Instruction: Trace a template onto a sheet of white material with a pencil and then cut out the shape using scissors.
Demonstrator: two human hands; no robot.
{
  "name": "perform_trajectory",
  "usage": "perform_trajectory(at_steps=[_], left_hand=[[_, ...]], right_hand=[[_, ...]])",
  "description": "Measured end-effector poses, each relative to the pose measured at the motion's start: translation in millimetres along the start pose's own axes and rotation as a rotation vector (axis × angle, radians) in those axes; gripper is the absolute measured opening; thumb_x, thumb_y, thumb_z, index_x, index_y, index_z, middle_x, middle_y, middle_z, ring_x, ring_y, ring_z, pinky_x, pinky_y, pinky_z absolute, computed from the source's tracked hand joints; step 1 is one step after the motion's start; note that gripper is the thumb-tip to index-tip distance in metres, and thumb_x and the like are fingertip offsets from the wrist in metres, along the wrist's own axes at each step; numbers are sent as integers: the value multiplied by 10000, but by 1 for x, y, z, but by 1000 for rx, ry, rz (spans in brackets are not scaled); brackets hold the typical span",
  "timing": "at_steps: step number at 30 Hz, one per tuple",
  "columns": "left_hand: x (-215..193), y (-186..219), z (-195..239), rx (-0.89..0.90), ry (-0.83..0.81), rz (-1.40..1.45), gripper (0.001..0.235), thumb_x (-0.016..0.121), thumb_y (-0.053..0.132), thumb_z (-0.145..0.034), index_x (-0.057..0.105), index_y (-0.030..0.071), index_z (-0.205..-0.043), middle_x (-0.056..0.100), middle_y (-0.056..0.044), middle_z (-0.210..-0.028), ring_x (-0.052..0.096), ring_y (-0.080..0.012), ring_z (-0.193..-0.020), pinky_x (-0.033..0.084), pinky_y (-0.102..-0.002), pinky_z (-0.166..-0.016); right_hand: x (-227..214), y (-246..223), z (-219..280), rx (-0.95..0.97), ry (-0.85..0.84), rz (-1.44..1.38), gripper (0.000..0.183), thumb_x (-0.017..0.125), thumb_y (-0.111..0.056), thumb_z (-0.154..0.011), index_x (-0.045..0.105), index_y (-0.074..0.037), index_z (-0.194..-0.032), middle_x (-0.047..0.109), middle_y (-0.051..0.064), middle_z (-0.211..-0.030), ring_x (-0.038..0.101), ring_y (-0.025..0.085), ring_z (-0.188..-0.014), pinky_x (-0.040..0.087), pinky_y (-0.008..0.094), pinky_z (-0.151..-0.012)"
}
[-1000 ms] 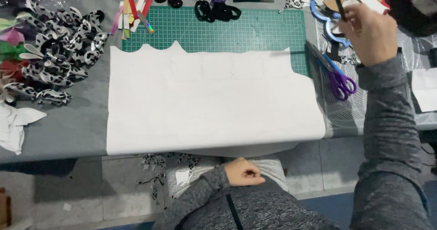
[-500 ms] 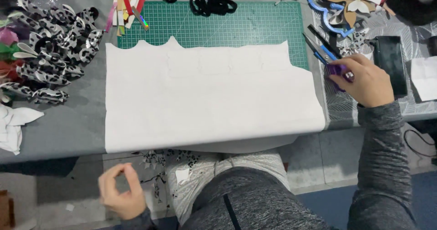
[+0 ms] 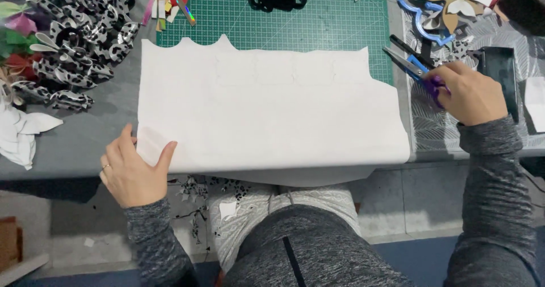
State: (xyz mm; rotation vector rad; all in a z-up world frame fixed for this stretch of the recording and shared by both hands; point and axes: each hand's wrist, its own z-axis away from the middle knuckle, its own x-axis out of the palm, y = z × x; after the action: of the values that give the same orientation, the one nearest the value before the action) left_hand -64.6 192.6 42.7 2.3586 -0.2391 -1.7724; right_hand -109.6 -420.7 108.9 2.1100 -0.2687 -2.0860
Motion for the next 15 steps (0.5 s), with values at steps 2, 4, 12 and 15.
perform_trajectory(at_steps=[2, 4, 12, 15], left_hand=[[3, -4, -4, -10, -19, -15, 847, 844, 591, -868, 579, 62, -1473, 623, -139, -1218, 590, -350, -1121, 454, -526, -967], [5, -9, -11, -31, -63, -7, 887, 865, 603, -836, 578, 51, -1468, 607, -117, -1112, 594, -328, -1040, 446, -534, -961], [3, -11, -28, -71, -174, 56, 783, 902, 586, -759, 643, 33, -1249, 596, -86, -946, 596, -281, -859, 475, -511, -887], [8, -14, -26, -52, -174, 70, 722, 915, 564, -757, 660, 24, -1163, 615, -103, -953, 613, -296, -850, 490, -498, -852]], right_hand=[[-9, -3, -2, -3, -23, 23, 317, 720, -155, -958, 712, -237, -1264, 697, 20, -1142, 714, 247, -826, 594, 358, -696], [-24, -11, -6, 34, -124, 82, 441, 766, -192, -872, 681, -231, -1302, 688, 55, -1122, 714, 283, -768, 598, 387, -650], [5, 11, -6, -49, -81, 126, 559, 830, -266, -812, 640, -196, -1332, 685, 32, -1078, 718, 246, -967, 605, 373, -818], [2, 5, -13, -79, -128, 217, 620, 864, -346, -744, 653, -176, -1302, 689, 22, -1093, 721, 228, -995, 606, 362, -830]])
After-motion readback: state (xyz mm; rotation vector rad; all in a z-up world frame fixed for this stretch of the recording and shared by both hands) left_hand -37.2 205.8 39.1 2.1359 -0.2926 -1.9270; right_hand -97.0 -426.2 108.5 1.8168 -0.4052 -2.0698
